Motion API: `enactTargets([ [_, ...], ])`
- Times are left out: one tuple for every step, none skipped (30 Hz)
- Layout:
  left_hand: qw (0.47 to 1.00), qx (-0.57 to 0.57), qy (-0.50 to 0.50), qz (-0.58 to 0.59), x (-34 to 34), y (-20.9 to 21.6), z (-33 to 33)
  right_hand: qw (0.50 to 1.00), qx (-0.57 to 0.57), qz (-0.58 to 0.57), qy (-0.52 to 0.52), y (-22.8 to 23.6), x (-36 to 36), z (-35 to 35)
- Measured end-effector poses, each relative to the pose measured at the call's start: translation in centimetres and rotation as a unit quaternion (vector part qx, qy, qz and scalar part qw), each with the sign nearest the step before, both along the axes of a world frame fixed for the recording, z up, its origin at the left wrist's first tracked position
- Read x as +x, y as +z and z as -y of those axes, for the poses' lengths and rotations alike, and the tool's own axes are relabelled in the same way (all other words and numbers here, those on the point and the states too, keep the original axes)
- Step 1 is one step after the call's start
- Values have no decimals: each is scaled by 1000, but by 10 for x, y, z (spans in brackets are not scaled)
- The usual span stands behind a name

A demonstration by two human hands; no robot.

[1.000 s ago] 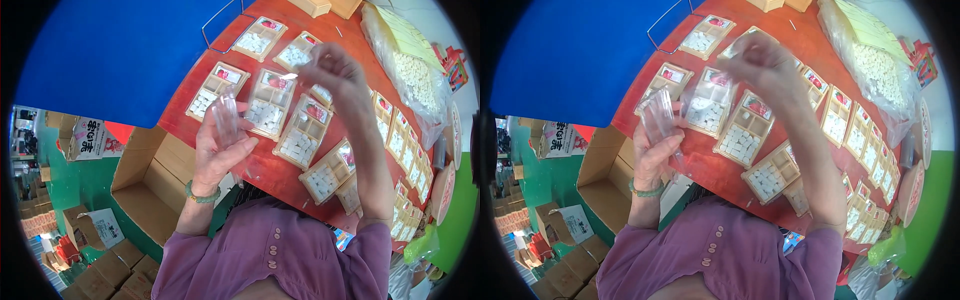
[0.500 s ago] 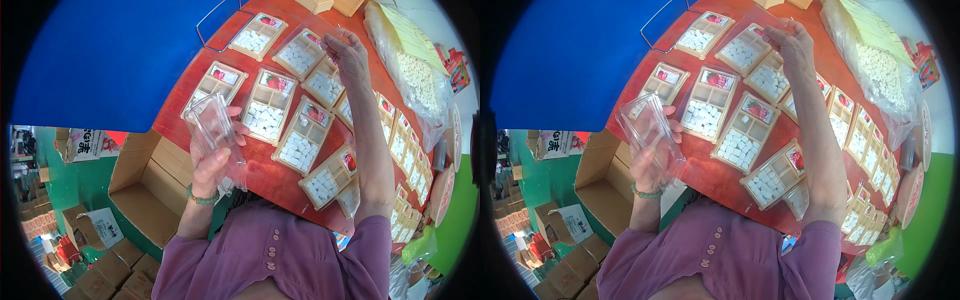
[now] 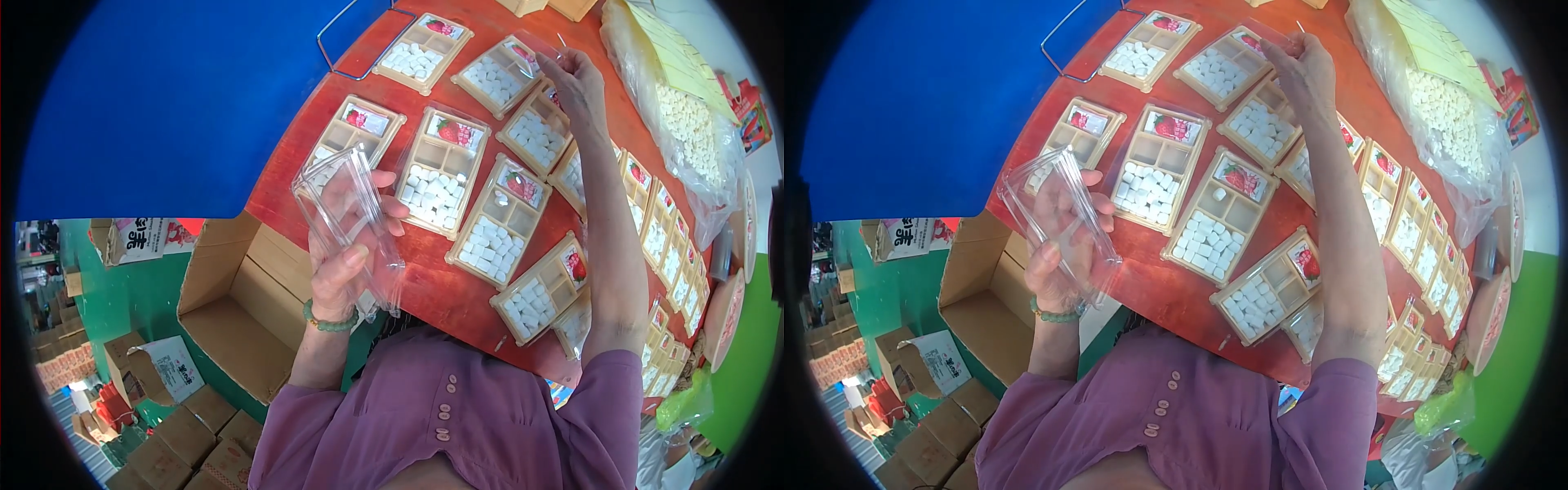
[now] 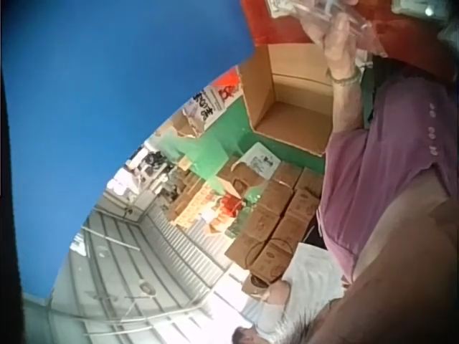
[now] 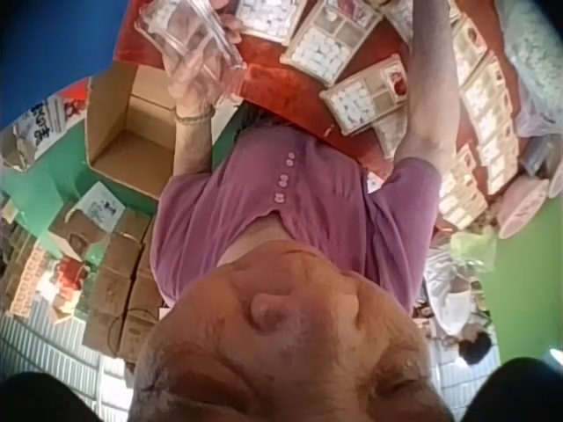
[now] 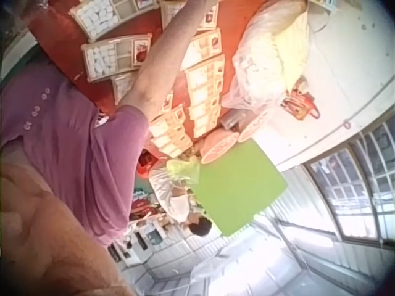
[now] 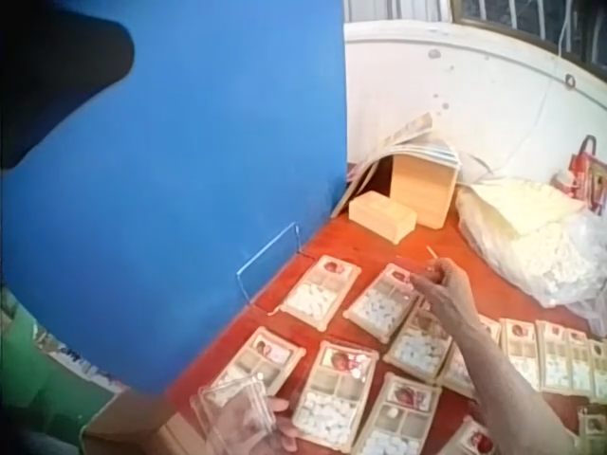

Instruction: Packaging small boxes of white cubes with clear plastic lids.

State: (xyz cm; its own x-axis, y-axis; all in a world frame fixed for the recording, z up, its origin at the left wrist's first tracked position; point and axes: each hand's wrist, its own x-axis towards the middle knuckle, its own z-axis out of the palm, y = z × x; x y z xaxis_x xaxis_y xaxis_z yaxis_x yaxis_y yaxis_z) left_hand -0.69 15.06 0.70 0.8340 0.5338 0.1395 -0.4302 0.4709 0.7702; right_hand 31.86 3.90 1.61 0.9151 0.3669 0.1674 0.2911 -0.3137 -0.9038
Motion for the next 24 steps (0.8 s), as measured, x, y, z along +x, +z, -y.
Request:
enactTargets([
  [1000,-1,-3,-2,0,0,0,997,-63,43,1,-1,3,1],
  [1000,-2,-5,-3,0,0,0,988,-126,85,2,-2,7,2],
  [1000,-2,-6,-3,0,0,0,988,-126,85,2,-3,10,3],
  [1000,-7,-5,-7,0,1,1,977,-178,115,0,-4,14,3],
  [1000,-12,-4,-11,0,1,1,963,-228,144,-3,-4,17,3],
  [1000,-12,-4,-11,1,1,1,963,-228,144,-3,-6,20,3],
  [1000,-11,-7,-12,1,1,1,957,-264,120,1,-8,24,2],
  [1000,-11,-9,-14,1,0,0,950,-299,96,5,-10,27,2],
  [1000,-11,-9,-14,1,1,0,949,-299,97,5,-12,29,2],
  [1000,-12,-11,-15,1,1,0,948,-304,90,11,-14,32,2],
  [1000,-13,-13,-16,1,1,0,947,-309,84,18,-16,34,2],
  [1000,-13,-13,-16,1,1,0,947,-309,85,17,-17,34,1],
  [1000,-13,-16,-17,1,1,0,943,-318,97,11,-18,34,0],
  [1000,-13,-18,-18,1,0,0,938,-328,110,4,-19,34,0],
  [1000,-14,-18,-18,1,0,-1,938,-328,109,4,-19,32,-2],
  [1000,-15,-19,-17,1,0,-1,935,-334,118,-8,-19,29,-4],
  [1000,-16,-20,-17,1,0,-1,932,-339,127,-20,-18,26,-5],
  [1000,-16,-20,-17,1,0,-1,932,-339,127,-20,-17,24,-6],
  [999,-15,-21,-20,1,0,-2,931,-342,127,-18,-14,22,-6],
  [999,-14,-23,-23,2,0,-2,930,-344,128,-16,-11,20,-6],
  [999,-15,-23,-23,2,1,-2,930,-345,128,-15,-10,18,-6],
  [999,-15,-22,-23,2,1,-2,924,-343,169,-23,-10,16,-6],
  [999,-16,-21,-22,2,1,-2,916,-340,209,-31,-9,14,-6],
  [999,-17,-21,-22,2,1,-1,916,-340,209,-30,-7,10,-6],
])
